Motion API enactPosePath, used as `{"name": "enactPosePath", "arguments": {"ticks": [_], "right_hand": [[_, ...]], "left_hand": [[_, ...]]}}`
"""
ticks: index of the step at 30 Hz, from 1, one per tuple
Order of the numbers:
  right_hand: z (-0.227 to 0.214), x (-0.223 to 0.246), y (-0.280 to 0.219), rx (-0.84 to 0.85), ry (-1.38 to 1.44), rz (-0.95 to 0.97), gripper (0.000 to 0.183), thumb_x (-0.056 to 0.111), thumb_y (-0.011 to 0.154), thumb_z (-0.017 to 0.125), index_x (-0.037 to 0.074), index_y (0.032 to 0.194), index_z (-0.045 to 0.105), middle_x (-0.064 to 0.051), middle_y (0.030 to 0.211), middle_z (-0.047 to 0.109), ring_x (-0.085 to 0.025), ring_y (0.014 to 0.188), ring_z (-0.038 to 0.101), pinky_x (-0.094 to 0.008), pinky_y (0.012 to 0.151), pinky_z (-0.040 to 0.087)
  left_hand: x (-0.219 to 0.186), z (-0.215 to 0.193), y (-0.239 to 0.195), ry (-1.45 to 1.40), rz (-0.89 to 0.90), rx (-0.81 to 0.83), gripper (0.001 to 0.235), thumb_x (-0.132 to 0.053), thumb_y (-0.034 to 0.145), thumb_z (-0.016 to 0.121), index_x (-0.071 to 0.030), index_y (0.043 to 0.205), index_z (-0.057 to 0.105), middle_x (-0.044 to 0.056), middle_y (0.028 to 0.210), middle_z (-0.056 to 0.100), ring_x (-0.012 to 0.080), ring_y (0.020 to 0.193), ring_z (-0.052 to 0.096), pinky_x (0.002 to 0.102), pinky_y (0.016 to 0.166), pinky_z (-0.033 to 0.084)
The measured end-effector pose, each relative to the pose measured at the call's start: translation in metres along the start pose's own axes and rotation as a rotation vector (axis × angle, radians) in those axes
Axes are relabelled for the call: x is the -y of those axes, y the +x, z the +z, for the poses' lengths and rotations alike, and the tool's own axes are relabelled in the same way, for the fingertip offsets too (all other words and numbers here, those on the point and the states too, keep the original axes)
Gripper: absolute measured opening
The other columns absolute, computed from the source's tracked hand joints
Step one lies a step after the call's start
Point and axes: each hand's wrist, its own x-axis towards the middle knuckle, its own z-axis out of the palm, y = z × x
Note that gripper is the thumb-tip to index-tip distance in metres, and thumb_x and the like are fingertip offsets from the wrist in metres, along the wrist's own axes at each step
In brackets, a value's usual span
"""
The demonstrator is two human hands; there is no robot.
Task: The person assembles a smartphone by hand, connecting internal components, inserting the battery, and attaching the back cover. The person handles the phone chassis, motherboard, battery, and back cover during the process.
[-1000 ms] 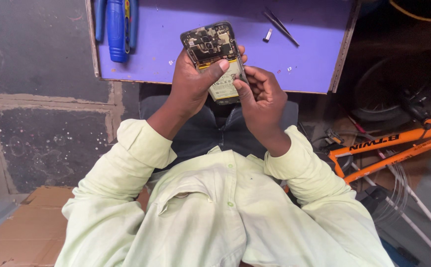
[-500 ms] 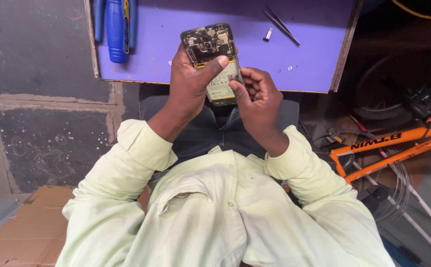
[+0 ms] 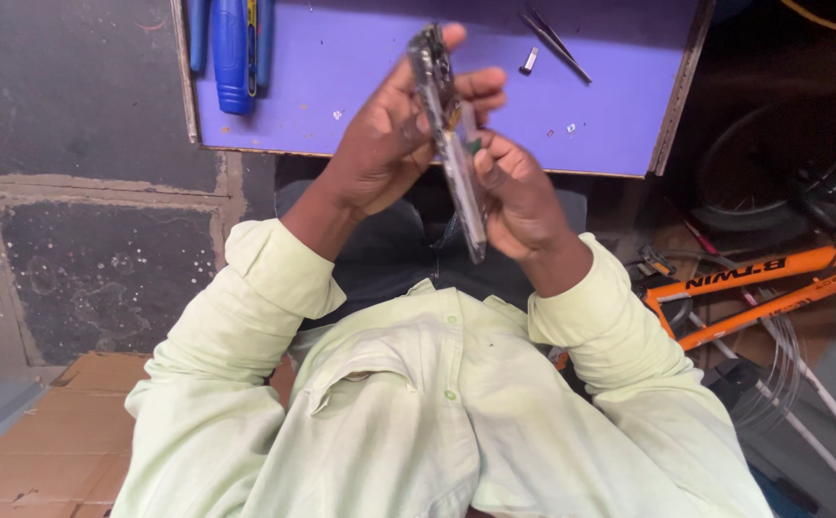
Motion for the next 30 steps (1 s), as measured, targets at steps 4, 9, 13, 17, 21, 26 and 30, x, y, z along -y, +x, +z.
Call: {"name": "enactPosePath", "arguments": {"ticks": [4, 9, 13, 17, 21, 26, 30], "right_hand": [[0.006, -0.005, -0.001, -0.049, 0.035, 0.146, 0.034, 0.026, 0.1, 0.073, 0.003, 0.122, 0.06, -0.007, 0.099, 0.07, -0.013, 0.079, 0.071, -0.024, 0.066, 0.058], [0.012, -0.003, 0.006, -0.151, -0.426, -0.046, 0.026, 0.021, 0.099, 0.069, 0.002, 0.116, 0.062, -0.007, 0.096, 0.072, -0.012, 0.078, 0.07, -0.024, 0.067, 0.057], [0.001, 0.006, 0.0, -0.225, -0.729, -0.387, 0.023, 0.02, 0.109, 0.069, 0.0, 0.119, 0.064, -0.004, 0.096, 0.066, -0.01, 0.085, 0.062, -0.024, 0.079, 0.054], [-0.029, 0.043, 0.014, -0.52, -1.461, -0.795, 0.023, 0.023, 0.114, 0.069, 0.003, 0.124, 0.067, -0.01, 0.115, 0.069, -0.023, 0.108, 0.065, -0.038, 0.096, 0.053], [-0.067, 0.073, 0.053, -0.549, -1.934, -0.843, 0.037, 0.031, 0.103, 0.078, 0.0, 0.12, 0.067, -0.02, 0.114, 0.063, -0.04, 0.11, 0.055, -0.052, 0.086, 0.045], [-0.092, 0.059, 0.063, -0.598, -2.03, -0.812, 0.015, 0.021, 0.104, 0.072, 0.008, 0.11, 0.067, -0.015, 0.103, 0.064, -0.037, 0.101, 0.058, -0.052, 0.082, 0.045], [-0.077, 0.06, 0.059, -0.576, -1.625, -0.841, 0.012, 0.011, 0.116, 0.054, 0.003, 0.122, 0.058, -0.014, 0.11, 0.064, -0.035, 0.102, 0.063, -0.047, 0.087, 0.049]], "left_hand": [[0.009, -0.01, -0.007, -0.101, -0.041, 0.029, 0.047, -0.027, 0.105, 0.077, -0.011, 0.141, 0.051, 0.01, 0.132, 0.062, 0.0288, 0.134, 0.06, 0.044, 0.118, 0.049], [0.012, -0.012, -0.009, -0.17, 0.004, -0.1, 0.036, -0.025, 0.109, 0.072, -0.006, 0.134, 0.054, 0.007, 0.118, 0.067, 0.0233, 0.117, 0.067, 0.043, 0.109, 0.053], [0.012, -0.012, -0.006, -0.1, 0.065, -0.254, 0.039, -0.021, 0.108, 0.068, -0.008, 0.141, 0.053, 0.005, 0.126, 0.069, 0.0148, 0.12, 0.065, 0.035, 0.112, 0.05], [0.011, -0.013, -0.002, 0.005, 0.114, -0.347, 0.038, -0.015, 0.113, 0.067, -0.005, 0.148, 0.055, 0.002, 0.125, 0.067, 0.0081, 0.119, 0.061, 0.026, 0.115, 0.044], [0.018, -0.013, -0.003, -0.116, 0.035, -0.321, 0.03, -0.017, 0.112, 0.063, -0.002, 0.138, 0.057, 0.004, 0.126, 0.068, 0.0109, 0.119, 0.063, 0.027, 0.114, 0.047], [0.021, -0.016, -0.007, -0.203, -0.031, -0.326, 0.027, -0.018, 0.108, 0.061, -0.002, 0.131, 0.058, 0.004, 0.12, 0.069, 0.0118, 0.114, 0.065, 0.027, 0.109, 0.05], [0.022, -0.018, -0.006, -0.223, -0.012, -0.322, 0.022, -0.015, 0.113, 0.062, -0.002, 0.129, 0.058, 0.003, 0.119, 0.068, 0.0117, 0.114, 0.065, 0.028, 0.11, 0.05]]}}
